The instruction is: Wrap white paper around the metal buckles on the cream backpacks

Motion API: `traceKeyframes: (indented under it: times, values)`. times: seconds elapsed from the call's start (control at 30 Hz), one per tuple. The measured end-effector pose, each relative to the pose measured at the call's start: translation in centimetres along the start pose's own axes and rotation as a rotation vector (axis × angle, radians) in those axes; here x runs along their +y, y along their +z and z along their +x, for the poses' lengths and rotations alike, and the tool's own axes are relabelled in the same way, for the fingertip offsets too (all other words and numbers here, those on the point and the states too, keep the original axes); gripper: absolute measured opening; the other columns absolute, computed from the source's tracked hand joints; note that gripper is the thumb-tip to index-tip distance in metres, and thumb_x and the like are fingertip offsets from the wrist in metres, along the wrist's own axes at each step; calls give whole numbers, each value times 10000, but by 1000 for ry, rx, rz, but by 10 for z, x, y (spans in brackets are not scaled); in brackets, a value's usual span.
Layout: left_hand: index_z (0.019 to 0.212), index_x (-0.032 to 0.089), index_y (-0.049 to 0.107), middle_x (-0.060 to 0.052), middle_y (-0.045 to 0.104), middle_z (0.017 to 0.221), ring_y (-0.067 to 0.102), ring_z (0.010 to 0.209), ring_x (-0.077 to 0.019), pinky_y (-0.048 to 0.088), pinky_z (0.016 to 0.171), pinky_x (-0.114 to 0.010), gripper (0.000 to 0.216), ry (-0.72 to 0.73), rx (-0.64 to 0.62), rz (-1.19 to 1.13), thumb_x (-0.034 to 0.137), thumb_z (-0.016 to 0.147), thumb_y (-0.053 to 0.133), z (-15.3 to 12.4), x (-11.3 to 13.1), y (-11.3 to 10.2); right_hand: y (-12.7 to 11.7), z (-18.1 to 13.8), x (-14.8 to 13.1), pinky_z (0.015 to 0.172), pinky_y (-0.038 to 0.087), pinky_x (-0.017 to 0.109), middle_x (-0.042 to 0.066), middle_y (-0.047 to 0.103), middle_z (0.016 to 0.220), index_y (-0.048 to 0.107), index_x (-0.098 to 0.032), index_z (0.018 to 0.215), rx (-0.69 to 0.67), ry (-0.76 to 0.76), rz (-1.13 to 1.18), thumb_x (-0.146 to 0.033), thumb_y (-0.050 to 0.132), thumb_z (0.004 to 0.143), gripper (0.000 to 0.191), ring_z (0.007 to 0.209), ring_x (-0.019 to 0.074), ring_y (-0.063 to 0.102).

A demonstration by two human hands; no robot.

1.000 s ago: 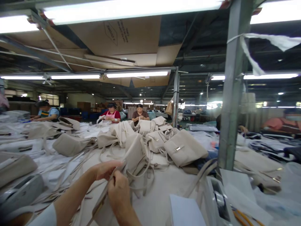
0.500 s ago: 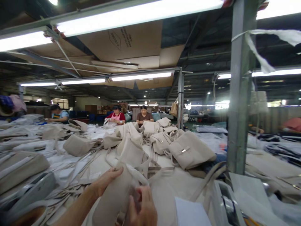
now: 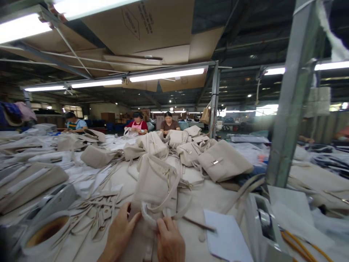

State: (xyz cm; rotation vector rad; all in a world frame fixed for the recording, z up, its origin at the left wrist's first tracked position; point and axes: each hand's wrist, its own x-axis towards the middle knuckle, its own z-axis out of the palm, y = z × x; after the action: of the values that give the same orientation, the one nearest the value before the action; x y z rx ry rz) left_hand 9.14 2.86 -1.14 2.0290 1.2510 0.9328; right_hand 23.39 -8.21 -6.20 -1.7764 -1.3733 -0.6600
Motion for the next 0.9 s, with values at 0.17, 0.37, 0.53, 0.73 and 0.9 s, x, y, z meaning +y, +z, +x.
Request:
traceKeyframes:
  times: [0.17, 0.37, 0.53, 0.73, 0.9]
  values:
    - [1114, 183, 601, -159, 563, 1286, 454, 1253, -273, 314, 1089, -405, 344, 562, 111, 288, 171, 851, 380, -23, 24, 0, -6, 6, -19, 585, 429, 269, 16, 668, 754, 608, -251, 749, -63, 37, -77, -64, 503, 799, 220, 694, 204, 632]
    - [848, 207, 636, -96, 665, 959, 572, 1000, -277, 436, 891, -443, 270, 734, -334, 309, 124, 840, 379, -16, 27, 29, -11, -2, -8, 603, 453, 266, 25, 676, 806, 638, -229, 787, -189, 150, -35, -82, 576, 791, 159, 745, 209, 646]
    - [781, 207, 593, -127, 611, 1236, 525, 1171, -290, 423, 980, -484, 209, 721, -353, 101, 273, 893, 430, 5, -20, 54, -14, -11, -1, 764, 520, 305, 50, 700, 982, 653, -214, 896, -269, 145, 55, -11, 552, 750, 270, 894, 227, 659]
    - [705, 196, 535, -136, 383, 1507, 344, 1376, -303, 284, 1116, -495, 226, 456, -458, -220, 296, 882, 437, 17, -30, 43, -19, -12, -6, 782, 530, 275, 69, 689, 967, 646, -211, 924, -196, 105, 226, -55, 450, 855, 260, 886, 193, 664]
    - [757, 178, 625, -90, 636, 1204, 520, 1182, -250, 351, 1071, -435, 105, 340, -461, -430, 219, 817, 550, 11, -26, 40, -19, -5, -21, 732, 519, 234, 50, 694, 883, 643, -221, 959, -187, -18, 420, -174, 470, 912, 185, 812, 166, 667]
